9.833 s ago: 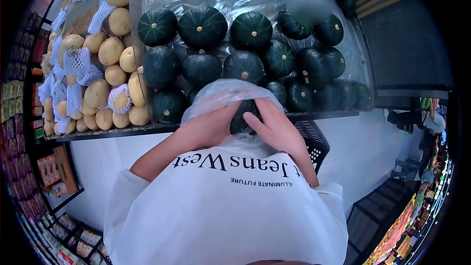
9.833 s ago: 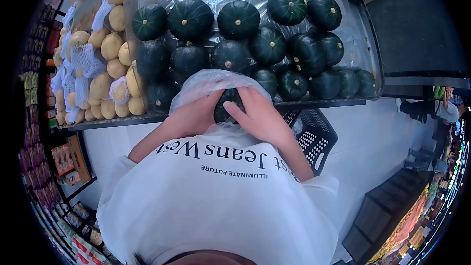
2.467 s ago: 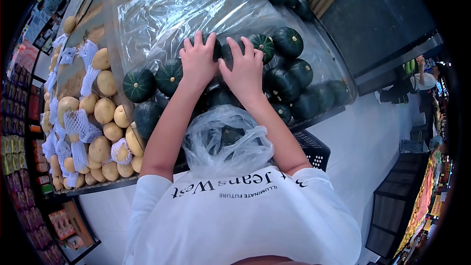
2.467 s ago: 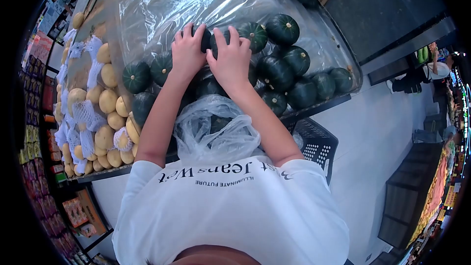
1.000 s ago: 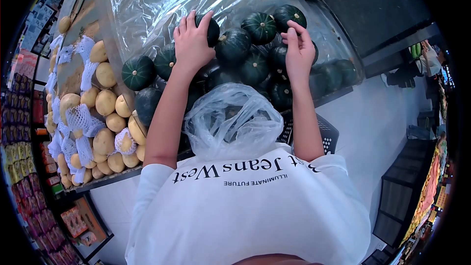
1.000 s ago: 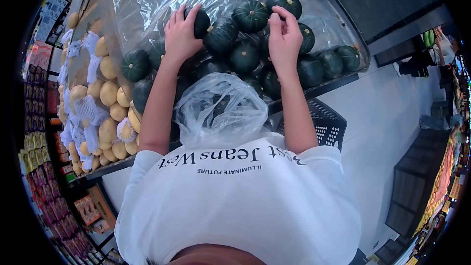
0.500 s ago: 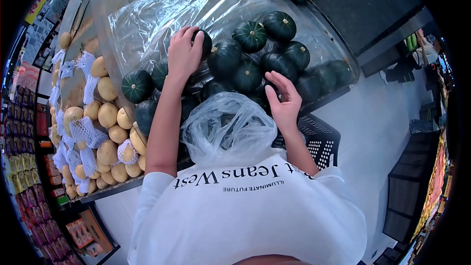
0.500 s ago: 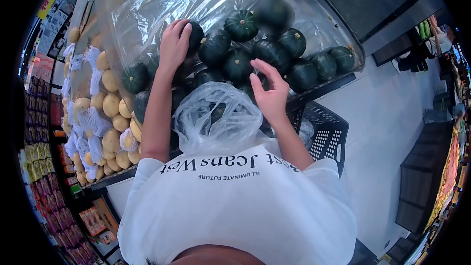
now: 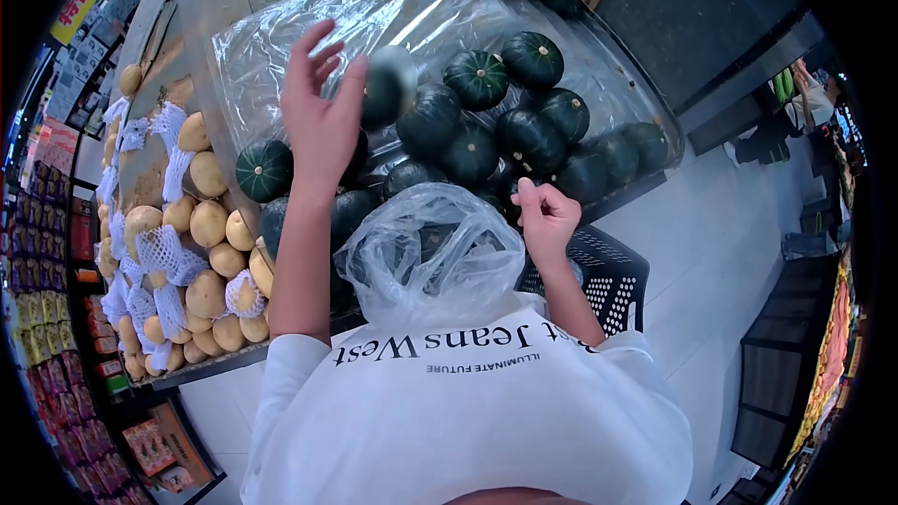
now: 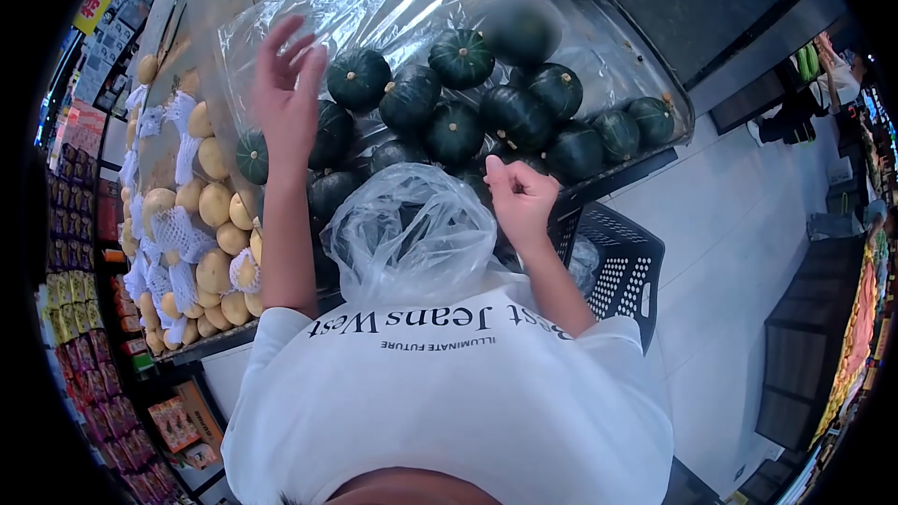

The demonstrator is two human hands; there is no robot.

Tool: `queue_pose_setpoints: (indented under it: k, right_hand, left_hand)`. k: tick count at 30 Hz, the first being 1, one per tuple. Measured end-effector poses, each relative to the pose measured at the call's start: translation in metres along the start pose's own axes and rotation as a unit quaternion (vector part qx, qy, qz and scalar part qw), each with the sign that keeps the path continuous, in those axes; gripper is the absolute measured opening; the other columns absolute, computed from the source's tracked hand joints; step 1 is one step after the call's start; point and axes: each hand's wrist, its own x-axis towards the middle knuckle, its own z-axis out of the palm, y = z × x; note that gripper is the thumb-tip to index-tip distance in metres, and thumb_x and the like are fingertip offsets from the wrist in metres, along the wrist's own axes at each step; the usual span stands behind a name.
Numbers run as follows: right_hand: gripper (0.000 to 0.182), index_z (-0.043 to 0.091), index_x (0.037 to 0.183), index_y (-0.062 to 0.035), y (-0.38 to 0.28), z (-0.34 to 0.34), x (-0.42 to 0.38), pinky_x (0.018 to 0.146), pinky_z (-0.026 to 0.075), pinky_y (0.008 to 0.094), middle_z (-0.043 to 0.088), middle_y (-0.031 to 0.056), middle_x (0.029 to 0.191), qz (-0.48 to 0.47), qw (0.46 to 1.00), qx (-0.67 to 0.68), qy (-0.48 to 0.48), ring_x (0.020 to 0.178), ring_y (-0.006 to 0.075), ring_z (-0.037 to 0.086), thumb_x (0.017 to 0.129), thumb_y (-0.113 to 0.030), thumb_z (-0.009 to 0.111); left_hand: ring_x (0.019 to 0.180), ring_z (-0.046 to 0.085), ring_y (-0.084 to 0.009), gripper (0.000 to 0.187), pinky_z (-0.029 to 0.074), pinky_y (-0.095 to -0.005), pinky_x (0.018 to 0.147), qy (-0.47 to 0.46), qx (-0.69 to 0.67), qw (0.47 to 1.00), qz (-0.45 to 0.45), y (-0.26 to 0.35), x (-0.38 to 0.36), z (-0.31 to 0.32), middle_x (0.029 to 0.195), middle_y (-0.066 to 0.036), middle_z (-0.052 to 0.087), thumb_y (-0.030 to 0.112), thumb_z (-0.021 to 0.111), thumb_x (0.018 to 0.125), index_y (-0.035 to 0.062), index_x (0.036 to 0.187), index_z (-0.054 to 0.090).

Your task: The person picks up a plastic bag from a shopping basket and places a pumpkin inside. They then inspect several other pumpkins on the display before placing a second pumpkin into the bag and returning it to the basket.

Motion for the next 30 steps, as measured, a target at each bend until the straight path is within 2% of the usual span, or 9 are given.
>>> queue_pose_setpoints:
  k: [3, 6, 8, 10, 14, 18, 23, 26, 30]
  right_hand:
    - [0.005, 0.067, 0.085, 0.0009, 0.003, 0.014, 0.002, 0.047, 0.036, 0.0152, 0.064, 0.0021, 0.062, -0.042, 0.998, 0.039, 0.013, 0.051, 0.0011, 0.051, 0.082, -0.003, 0.064]
    - [0.017, 0.066, 0.099, 0.0003, -0.012, 0.017, -0.001, 0.048, 0.035, 0.0146, 0.066, 0.0023, 0.068, -0.024, 0.999, 0.024, -0.032, 0.051, -0.0005, 0.048, 0.082, 0.000, 0.062]
    - [0.015, 0.068, 0.093, -0.0008, -0.009, 0.018, -0.006, 0.043, 0.030, 0.0169, 0.063, -0.0006, 0.066, -0.052, 0.997, 0.005, -0.053, 0.047, -0.0004, 0.041, 0.079, -0.001, 0.064]
    - [0.013, 0.069, 0.087, -0.0019, -0.012, 0.017, -0.010, 0.040, 0.027, 0.0202, 0.060, 0.0000, 0.062, -0.077, 0.991, -0.038, -0.103, 0.042, 0.0028, 0.036, 0.074, -0.003, 0.067]
    - [0.009, 0.069, 0.083, -0.0028, -0.013, 0.019, -0.021, 0.042, 0.034, 0.0209, 0.063, 0.0055, 0.065, -0.141, 0.965, -0.039, -0.217, 0.045, 0.0090, 0.046, 0.074, -0.004, 0.068]
    - [0.011, 0.070, 0.086, -0.0034, 0.002, 0.014, -0.039, 0.042, 0.033, 0.0210, 0.064, 0.0044, 0.067, -0.061, 0.969, 0.010, -0.239, 0.044, 0.0071, 0.045, 0.075, -0.003, 0.067]
    - [0.006, 0.070, 0.081, -0.0012, -0.001, 0.005, -0.035, 0.042, 0.035, 0.0210, 0.063, 0.0051, 0.062, -0.078, 0.976, -0.004, -0.204, 0.044, 0.0074, 0.049, 0.076, -0.004, 0.067]
    - [0.006, 0.069, 0.073, -0.0004, -0.003, -0.001, -0.030, 0.042, 0.037, 0.0229, 0.060, 0.0060, 0.057, -0.080, 0.979, -0.028, -0.186, 0.043, 0.0102, 0.051, 0.076, -0.005, 0.067]
    - [0.006, 0.067, 0.072, -0.0001, -0.009, -0.009, -0.027, 0.045, 0.039, 0.0242, 0.060, 0.0075, 0.059, -0.072, 0.963, -0.009, -0.259, 0.048, 0.0126, 0.054, 0.073, -0.006, 0.068]
  left_hand:
    - [0.108, 0.055, -0.0309, 0.049, 0.043, -0.0344, 0.092, -0.192, 0.201, 0.960, 0.040, 0.001, -0.016, 0.010, 0.119, -0.016, 0.055, 0.023, 0.066, 0.081, 0.0030, 0.123, 0.049]
    - [0.106, 0.053, -0.0330, 0.061, 0.044, -0.0377, 0.090, -0.250, 0.282, 0.925, 0.046, -0.021, -0.041, 0.033, 0.121, -0.016, 0.051, 0.028, 0.069, 0.076, 0.0037, 0.126, 0.046]
    - [0.100, 0.053, -0.0299, 0.066, 0.046, -0.0380, 0.085, -0.259, 0.359, 0.895, 0.046, -0.033, -0.047, 0.042, 0.117, -0.013, 0.052, 0.028, 0.072, 0.071, 0.0060, 0.128, 0.045]
    - [0.100, 0.053, -0.0293, 0.069, 0.047, -0.0375, 0.085, -0.260, 0.364, 0.894, 0.038, -0.038, -0.049, 0.044, 0.116, -0.012, 0.053, 0.027, 0.073, 0.068, 0.0068, 0.128, 0.045]
    - [0.100, 0.052, -0.0289, 0.070, 0.047, -0.0374, 0.085, -0.253, 0.355, 0.899, 0.039, -0.039, -0.047, 0.042, 0.116, -0.011, 0.053, 0.024, 0.073, 0.065, 0.0088, 0.128, 0.046]
    - [0.104, 0.051, -0.0308, 0.072, 0.044, -0.0381, 0.091, -0.250, 0.323, 0.912, 0.029, -0.042, -0.051, 0.036, 0.123, -0.012, 0.050, 0.024, 0.074, 0.066, 0.0082, 0.129, 0.045]
    - [0.117, 0.047, -0.0324, 0.065, 0.040, -0.0379, 0.097, -0.180, 0.265, 0.945, 0.069, -0.009, -0.042, 0.016, 0.130, -0.015, 0.046, 0.020, 0.073, 0.073, 0.0062, 0.130, 0.045]
    - [0.116, 0.046, -0.0342, 0.061, 0.038, -0.0403, 0.097, -0.241, 0.185, 0.950, 0.069, 0.028, -0.052, -0.005, 0.127, -0.017, 0.048, 0.025, 0.072, 0.074, 0.0038, 0.126, 0.048]
    - [0.114, 0.048, -0.0298, 0.051, 0.038, -0.0386, 0.096, -0.404, 0.135, 0.899, 0.100, 0.038, -0.106, -0.013, 0.121, -0.013, 0.053, 0.021, 0.073, 0.073, 0.0035, 0.117, 0.055]
